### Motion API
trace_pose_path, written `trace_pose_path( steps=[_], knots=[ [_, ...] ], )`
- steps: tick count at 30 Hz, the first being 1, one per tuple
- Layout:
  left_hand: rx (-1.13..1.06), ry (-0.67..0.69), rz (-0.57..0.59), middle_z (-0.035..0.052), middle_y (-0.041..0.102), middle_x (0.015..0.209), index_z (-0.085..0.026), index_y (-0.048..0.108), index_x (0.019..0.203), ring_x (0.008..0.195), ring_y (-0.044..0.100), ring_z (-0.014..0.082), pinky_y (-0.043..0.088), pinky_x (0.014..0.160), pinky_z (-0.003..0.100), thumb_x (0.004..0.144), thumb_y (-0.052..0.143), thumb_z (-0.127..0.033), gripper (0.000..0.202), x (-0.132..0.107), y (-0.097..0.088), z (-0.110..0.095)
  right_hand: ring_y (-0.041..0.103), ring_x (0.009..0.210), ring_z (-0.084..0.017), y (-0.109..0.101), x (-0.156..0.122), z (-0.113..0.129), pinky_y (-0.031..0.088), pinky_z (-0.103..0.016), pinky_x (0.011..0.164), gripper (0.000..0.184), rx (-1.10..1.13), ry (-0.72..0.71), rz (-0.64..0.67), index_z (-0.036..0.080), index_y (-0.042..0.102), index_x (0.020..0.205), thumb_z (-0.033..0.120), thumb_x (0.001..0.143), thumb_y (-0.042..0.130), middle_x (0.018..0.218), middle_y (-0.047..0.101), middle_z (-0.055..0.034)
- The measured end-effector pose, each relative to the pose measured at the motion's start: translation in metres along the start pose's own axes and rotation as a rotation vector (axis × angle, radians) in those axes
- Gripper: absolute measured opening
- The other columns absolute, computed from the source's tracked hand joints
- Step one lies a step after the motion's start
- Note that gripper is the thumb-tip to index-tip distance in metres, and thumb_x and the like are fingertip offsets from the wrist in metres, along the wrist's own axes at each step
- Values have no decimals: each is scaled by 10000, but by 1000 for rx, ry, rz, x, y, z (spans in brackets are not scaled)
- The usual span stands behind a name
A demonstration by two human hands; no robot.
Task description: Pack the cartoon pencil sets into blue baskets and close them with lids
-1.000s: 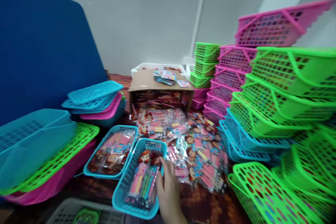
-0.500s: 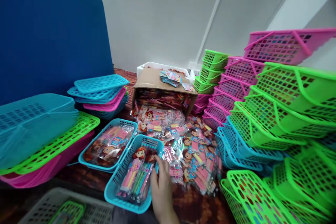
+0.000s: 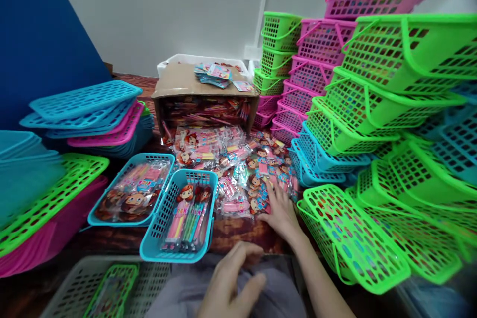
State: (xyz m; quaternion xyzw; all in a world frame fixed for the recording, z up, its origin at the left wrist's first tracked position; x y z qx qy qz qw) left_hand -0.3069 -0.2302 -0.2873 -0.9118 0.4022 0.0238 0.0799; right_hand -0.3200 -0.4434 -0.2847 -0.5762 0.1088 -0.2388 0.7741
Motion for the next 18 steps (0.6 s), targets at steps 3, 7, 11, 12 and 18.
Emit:
trace_pose_path(
  steps=[3, 7, 11, 12, 18],
  knots=[
    [-146, -90, 39, 75, 683, 1017, -175, 653, 1028, 933, 649, 206, 531, 849, 353, 859, 671, -462, 333, 8, 7, 17, 462, 1319, -340, -4, 3, 5, 427, -501, 1038, 804, -69, -44, -63, 192, 313, 1519, 107, 768, 588, 1459, 470, -169],
    [-431, -287, 0, 115, 701, 1014, -152, 658, 1022, 913, 679, 250, 540, 805, 361, 663, 776, -608, 592, 37, 19, 30, 534, 1246, -310, -20, -10, 22, 490, -442, 982, 691, 9, 19, -179, 178, 376, 1486, 84, 807, 469, 1403, 494, -163],
    [-631, -218, -78, 137, 584, 1363, -202, 616, 1263, 1304, 514, 305, 445, 1052, 409, 736, 751, -580, 662, 58, 31, 8, 480, 1313, -313, -13, -33, 49, 474, -464, 1018, 603, 224, 135, -273, 192, 376, 1489, 168, 887, 411, 1445, 434, -169],
    [-668, -202, -113, 125, 557, 1403, -211, 602, 1293, 1361, 456, 300, 404, 1099, 403, 751, 749, -558, 660, 60, 32, 5, 464, 1330, -306, -7, -38, 56, 455, -475, 1043, 585, 302, 145, -262, 191, 380, 1488, 183, 903, 388, 1438, 445, -170],
    [-632, -168, -257, 108, 656, 1260, -168, 575, 1255, 1197, 599, 269, 441, 1047, 370, 783, 725, -366, 533, 67, 11, 7, 429, 1381, -239, 14, -54, 69, 387, -433, 1131, 565, 816, 28, 42, 220, 480, 1425, 287, 865, 512, 1448, 493, -112]
  ],
)
Point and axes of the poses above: each hand's wrist, its own x-axis towards the middle knuckle, its own y-axis out of the palm, z = x × y, the point moved 7 cm from there along x, towards the middle knuckle
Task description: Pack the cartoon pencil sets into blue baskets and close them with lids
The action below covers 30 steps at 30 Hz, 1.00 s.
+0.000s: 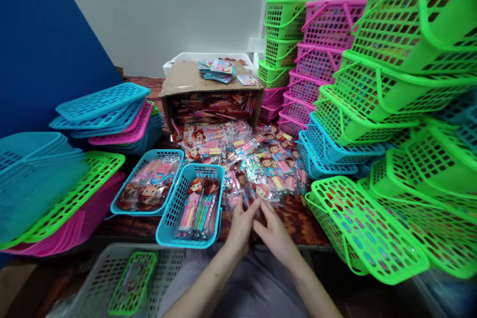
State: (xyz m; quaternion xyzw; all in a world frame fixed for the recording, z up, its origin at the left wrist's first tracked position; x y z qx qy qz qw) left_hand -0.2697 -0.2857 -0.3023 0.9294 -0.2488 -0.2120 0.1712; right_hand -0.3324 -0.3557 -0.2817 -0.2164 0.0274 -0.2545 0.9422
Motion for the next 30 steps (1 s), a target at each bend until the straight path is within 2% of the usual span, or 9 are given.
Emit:
trace_pose_path(
  steps=[3, 5, 8, 11, 14, 17, 21, 25, 30],
  knots=[
    [219, 85, 99, 79, 706, 1095, -148, 572, 1199, 1013, 659, 240, 497, 929, 343, 777, 647, -256, 442, 3, -5, -14, 623, 1159, -231, -27, -5, -12, 534, -386, 965, 462, 191, 108, 18, 213, 621, 1266, 368, 835, 564, 1293, 607, -111],
    [567, 175, 168, 56, 708, 974, -148, 550, 1200, 905, 662, 215, 511, 833, 308, 795, 561, -192, 408, 1, -3, -26, 696, 948, -216, -40, -9, -23, 595, -356, 784, 445, 273, 208, -15, 197, 639, 1205, 388, 807, 583, 1144, 664, -103],
    [1241, 272, 228, 61, 674, 827, -137, 514, 1186, 775, 650, 230, 498, 717, 312, 814, 490, -130, 373, -3, 6, -33, 675, 659, -187, -31, -22, -30, 550, -295, 543, 294, 225, 327, 126, 177, 662, 1018, 343, 795, 565, 807, 678, -36],
    [1500, 318, 353, 98, 666, 841, -137, 525, 1153, 809, 651, 268, 494, 768, 366, 778, 504, -61, 383, -7, 19, -31, 651, 658, -191, -20, -37, -10, 535, -320, 618, 177, -75, 192, 242, 196, 659, 814, 241, 843, 491, 706, 658, -25],
    [1528, 377, 481, 138, 650, 1037, -172, 562, 1122, 992, 619, 289, 486, 858, 393, 801, 489, -47, 351, -12, 30, -28, 620, 1072, -265, -34, -41, 24, 494, -431, 922, 321, -430, -102, 38, 224, 673, 1106, 167, 891, 440, 1124, 680, -101],
    [1628, 478, 524, 172, 561, 1238, -162, 529, 1247, 1146, 540, 316, 483, 905, 413, 813, 487, -55, 449, -17, 33, -27, 391, 1376, -304, -39, -34, 34, 307, -535, 1124, 625, -710, -290, -24, 258, 459, 1438, 70, 842, 461, 1423, 524, -107],
    [1662, 542, 369, 152, 542, 1248, -166, 384, 1420, 1160, 520, 332, 456, 979, 488, 800, 554, -86, 648, -20, 12, -28, 582, 1140, -256, -34, -12, 8, 384, -482, 1058, 560, -831, -304, 130, 210, 578, 1309, 11, 801, 455, 1173, 670, -102],
    [1238, 605, 142, 134, 390, 1455, -233, 202, 1517, 1366, 373, 303, 339, 1132, 499, 798, 548, -66, 815, -25, -14, -27, 629, 1037, -239, -37, -5, -7, 487, -381, 897, 341, -793, -221, 183, 226, 666, 1129, 96, 862, 498, 1128, 686, -84],
    [838, 572, 64, 81, 147, 1629, -247, 79, 1565, 1510, 115, 242, 136, 1233, 461, 800, 479, -55, 884, -30, -24, -8, 615, 1133, -262, -40, -12, -6, 480, -415, 953, 427, -807, -197, 198, 246, 609, 1270, 136, 860, 561, 1256, 653, -91]
  ],
)
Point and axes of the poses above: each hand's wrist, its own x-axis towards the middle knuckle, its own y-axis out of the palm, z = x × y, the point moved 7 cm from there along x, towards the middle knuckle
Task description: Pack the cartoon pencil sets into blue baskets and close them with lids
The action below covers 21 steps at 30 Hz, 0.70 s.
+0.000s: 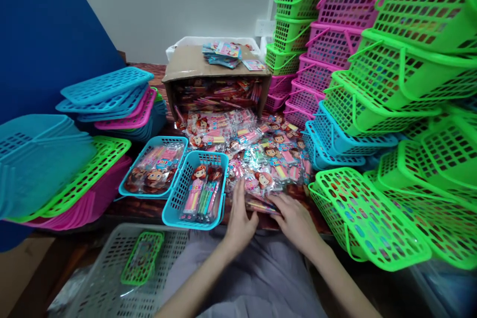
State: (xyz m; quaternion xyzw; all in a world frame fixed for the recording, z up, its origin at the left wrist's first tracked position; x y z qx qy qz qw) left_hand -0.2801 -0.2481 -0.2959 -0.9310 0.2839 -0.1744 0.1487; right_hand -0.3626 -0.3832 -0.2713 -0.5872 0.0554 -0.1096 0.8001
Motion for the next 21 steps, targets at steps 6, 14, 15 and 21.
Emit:
trace_pose_path(
  steps=[6, 14, 15, 21],
  knots=[
    [-157, -49, 65, 61, 217, 1624, -229, 185, 1559, 1500, 181, 224, 147, 1237, 425, 806, 458, -62, 818, -5, 4, 11, 607, 1179, -283, 1, -3, -4, 467, -462, 988, 498, 9, 9, 8, 219, 551, 1360, 183, 867, 614, 1300, 648, -107],
    [-153, -93, 58, 98, 442, 1506, -200, 394, 1471, 1405, 395, 229, 278, 1196, 428, 900, 486, -166, 580, -8, -7, 19, 623, 1115, -252, -1, -2, 3, 475, -398, 941, 402, 76, -73, 47, 236, 586, 1305, 260, 904, 611, 1227, 670, -89],
    [-118, -79, 55, 95, 414, 1526, -204, 373, 1483, 1424, 365, 226, 264, 1202, 429, 903, 479, -161, 591, -11, -7, 19, 611, 1123, -262, -1, -3, 5, 469, -411, 941, 439, 52, -94, 31, 230, 561, 1333, 266, 900, 621, 1245, 654, -99],
    [70, 37, 75, 125, 440, 1495, -203, 329, 1499, 1410, 379, 248, 307, 1177, 467, 898, 498, -144, 627, -24, -6, 14, 603, 1058, -284, 1, -14, 16, 445, -466, 927, 614, 25, -216, -22, 186, 420, 1454, 279, 890, 643, 1181, 656, -127]
  ],
)
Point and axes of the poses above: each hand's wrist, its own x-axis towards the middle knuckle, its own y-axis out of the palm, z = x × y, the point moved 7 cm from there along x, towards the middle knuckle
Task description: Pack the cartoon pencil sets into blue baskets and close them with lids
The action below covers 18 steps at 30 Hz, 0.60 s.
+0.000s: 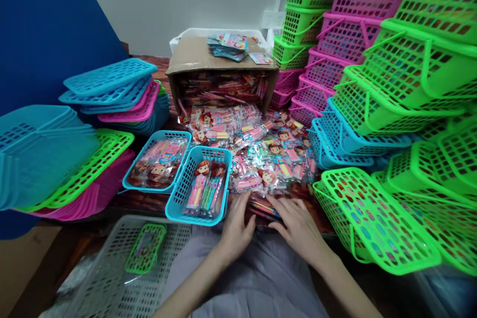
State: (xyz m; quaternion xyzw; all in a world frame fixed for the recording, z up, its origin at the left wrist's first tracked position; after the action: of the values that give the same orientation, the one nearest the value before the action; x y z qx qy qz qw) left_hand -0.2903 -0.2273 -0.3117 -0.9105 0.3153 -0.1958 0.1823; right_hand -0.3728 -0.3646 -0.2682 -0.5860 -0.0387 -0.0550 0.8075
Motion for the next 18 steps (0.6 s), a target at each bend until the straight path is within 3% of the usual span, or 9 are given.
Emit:
trace_pose_path(
  steps=[4, 6, 8, 11, 13, 18],
  knots=[
    [-17, 42, 74, 113, 319, 1576, -230, 211, 1552, 1466, 275, 259, 230, 1211, 483, 905, 515, -156, 719, -3, 3, -8, 633, 1034, -273, 2, -1, -7, 453, -471, 935, 451, 190, 74, -15, 218, 525, 1389, 229, 938, 543, 1149, 694, -111],
    [-138, -40, 36, 89, 207, 1624, -255, 141, 1568, 1497, 186, 259, 174, 1228, 480, 923, 531, -203, 755, -3, 0, -8, 632, 1088, -274, 0, 0, -19, 457, -455, 965, 381, 412, 198, -63, 246, 610, 1301, 268, 922, 576, 1189, 697, -89],
    [-341, -169, -21, 83, 183, 1632, -269, 144, 1564, 1491, 208, 265, 201, 1220, 475, 937, 552, -285, 748, -4, -2, -6, 651, 1074, -263, 1, -1, -33, 493, -406, 939, 362, 754, 374, -133, 248, 657, 1223, 339, 872, 654, 1168, 714, -65],
    [-642, -336, -81, 123, 362, 1553, -246, 283, 1516, 1388, 419, 273, 367, 1140, 450, 921, 586, -402, 685, -2, -2, -5, 708, 856, -215, 15, -7, -43, 563, -331, 767, 399, 1370, 639, -218, 223, 680, 1140, 437, 806, 726, 976, 758, -45],
    [-721, -395, -96, 135, 509, 1439, -219, 408, 1440, 1297, 521, 275, 427, 1087, 431, 882, 635, -441, 642, 0, -3, -6, 705, 708, -184, 27, -10, -39, 571, -293, 647, 400, 1692, 759, -237, 208, 694, 1063, 448, 754, 777, 846, 757, -38],
    [-692, -442, -54, 120, 662, 1213, -176, 618, 1167, 1128, 629, 269, 471, 1009, 408, 834, 672, -449, 434, 1, -3, -2, 651, 556, -138, 47, -12, -21, 520, -217, 488, 303, 2064, 855, -205, 201, 706, 870, 360, 660, 857, 703, 723, -14]
  ],
)
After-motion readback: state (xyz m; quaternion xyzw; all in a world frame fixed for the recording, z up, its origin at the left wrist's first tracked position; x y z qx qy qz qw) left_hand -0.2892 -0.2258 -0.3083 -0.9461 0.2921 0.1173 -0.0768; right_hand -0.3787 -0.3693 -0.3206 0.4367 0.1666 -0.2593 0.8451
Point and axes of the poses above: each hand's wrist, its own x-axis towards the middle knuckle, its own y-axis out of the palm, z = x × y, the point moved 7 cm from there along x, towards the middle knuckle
